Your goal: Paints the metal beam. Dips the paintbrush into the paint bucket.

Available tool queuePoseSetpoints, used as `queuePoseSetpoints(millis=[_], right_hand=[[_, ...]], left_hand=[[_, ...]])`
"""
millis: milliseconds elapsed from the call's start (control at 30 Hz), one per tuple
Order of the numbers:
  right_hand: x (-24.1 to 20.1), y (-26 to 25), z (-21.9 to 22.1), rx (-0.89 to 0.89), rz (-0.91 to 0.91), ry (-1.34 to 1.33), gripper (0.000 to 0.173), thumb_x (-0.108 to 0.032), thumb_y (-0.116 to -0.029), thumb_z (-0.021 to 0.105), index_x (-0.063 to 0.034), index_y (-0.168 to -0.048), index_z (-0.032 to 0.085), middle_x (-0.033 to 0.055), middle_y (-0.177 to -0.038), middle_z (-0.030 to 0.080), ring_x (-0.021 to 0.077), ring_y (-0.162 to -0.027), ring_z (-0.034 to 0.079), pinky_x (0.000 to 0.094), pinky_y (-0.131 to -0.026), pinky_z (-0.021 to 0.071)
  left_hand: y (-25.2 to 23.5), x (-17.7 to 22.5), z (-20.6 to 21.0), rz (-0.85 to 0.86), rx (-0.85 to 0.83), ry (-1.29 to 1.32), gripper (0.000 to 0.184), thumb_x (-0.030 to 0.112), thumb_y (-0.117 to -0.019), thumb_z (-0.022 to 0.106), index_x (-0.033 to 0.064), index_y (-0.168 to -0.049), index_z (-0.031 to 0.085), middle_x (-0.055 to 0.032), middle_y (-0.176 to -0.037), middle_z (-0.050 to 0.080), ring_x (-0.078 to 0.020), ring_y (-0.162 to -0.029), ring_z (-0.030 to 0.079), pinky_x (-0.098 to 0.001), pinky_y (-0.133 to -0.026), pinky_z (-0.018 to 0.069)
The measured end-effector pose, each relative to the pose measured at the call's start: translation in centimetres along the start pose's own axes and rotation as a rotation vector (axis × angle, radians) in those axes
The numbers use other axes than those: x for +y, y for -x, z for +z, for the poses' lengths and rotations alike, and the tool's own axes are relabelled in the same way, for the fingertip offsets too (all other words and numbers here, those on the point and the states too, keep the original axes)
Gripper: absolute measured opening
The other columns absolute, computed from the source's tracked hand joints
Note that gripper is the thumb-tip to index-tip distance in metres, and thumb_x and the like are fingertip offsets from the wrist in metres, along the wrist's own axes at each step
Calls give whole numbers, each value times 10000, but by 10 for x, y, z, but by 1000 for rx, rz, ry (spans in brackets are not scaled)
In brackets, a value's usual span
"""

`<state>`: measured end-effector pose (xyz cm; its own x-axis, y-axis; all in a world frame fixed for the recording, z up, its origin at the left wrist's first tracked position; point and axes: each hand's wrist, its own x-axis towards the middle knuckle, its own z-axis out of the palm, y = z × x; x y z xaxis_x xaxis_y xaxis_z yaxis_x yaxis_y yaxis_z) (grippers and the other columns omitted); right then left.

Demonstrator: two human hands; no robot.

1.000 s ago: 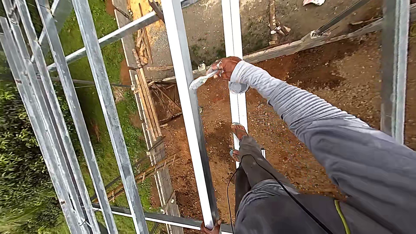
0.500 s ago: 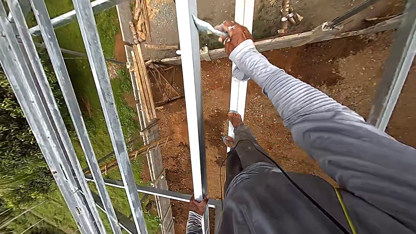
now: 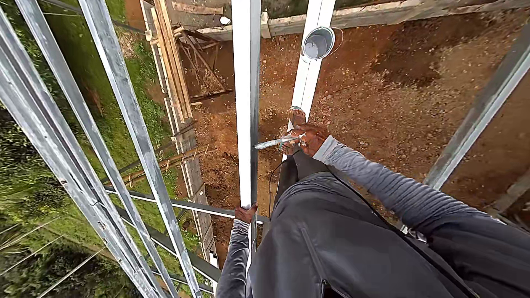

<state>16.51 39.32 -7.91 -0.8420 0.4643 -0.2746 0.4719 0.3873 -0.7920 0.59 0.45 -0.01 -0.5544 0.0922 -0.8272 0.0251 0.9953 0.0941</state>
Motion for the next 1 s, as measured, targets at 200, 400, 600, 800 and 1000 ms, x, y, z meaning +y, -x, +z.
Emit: queuePoseSetpoints(millis=[200,400,600,800,1000], right_hand=[[-14,-83,-69,44,13,38,315,-136,-1003,615,-201,-1292,720,145,-1323,683,382,-1238,637,623,-1020,493],[8,-131,-121,395,333,41,394,-224,-1014,555,-226,-1398,645,97,-1380,661,293,-1296,613,522,-1116,443],[-15,-94,-52,390,191,-28,365,-142,-1013,568,-162,-1364,664,153,-1339,665,327,-1236,644,529,-1060,500],[-34,40,45,107,75,-7,348,-141,-993,605,-230,-1314,706,163,-1280,696,375,-1131,696,595,-911,572],[-33,51,42,16,-73,37,337,-135,-963,622,-265,-1251,737,134,-1148,722,347,-1035,712,569,-848,589]], left_hand=[[-3,-6,1,27,-16,39,848,577,-703,842,-60,-1222,634,-207,-1027,728,-275,-963,718,-499,-936,560],[-4,-12,2,46,-19,65,835,565,-717,831,-62,-1228,626,-200,-1041,728,-257,-970,720,-480,-939,564],[-2,-8,2,94,1,90,814,562,-699,839,-53,-1196,646,-175,-1009,733,-218,-942,721,-447,-918,574],[-3,-7,1,93,-11,115,761,499,-726,846,-59,-1198,635,-170,-1008,730,-197,-929,718,-423,-917,575],[-7,-15,4,124,21,113,798,543,-698,838,-60,-1184,643,-174,-988,735,-212,-915,728,-437,-903,584]])
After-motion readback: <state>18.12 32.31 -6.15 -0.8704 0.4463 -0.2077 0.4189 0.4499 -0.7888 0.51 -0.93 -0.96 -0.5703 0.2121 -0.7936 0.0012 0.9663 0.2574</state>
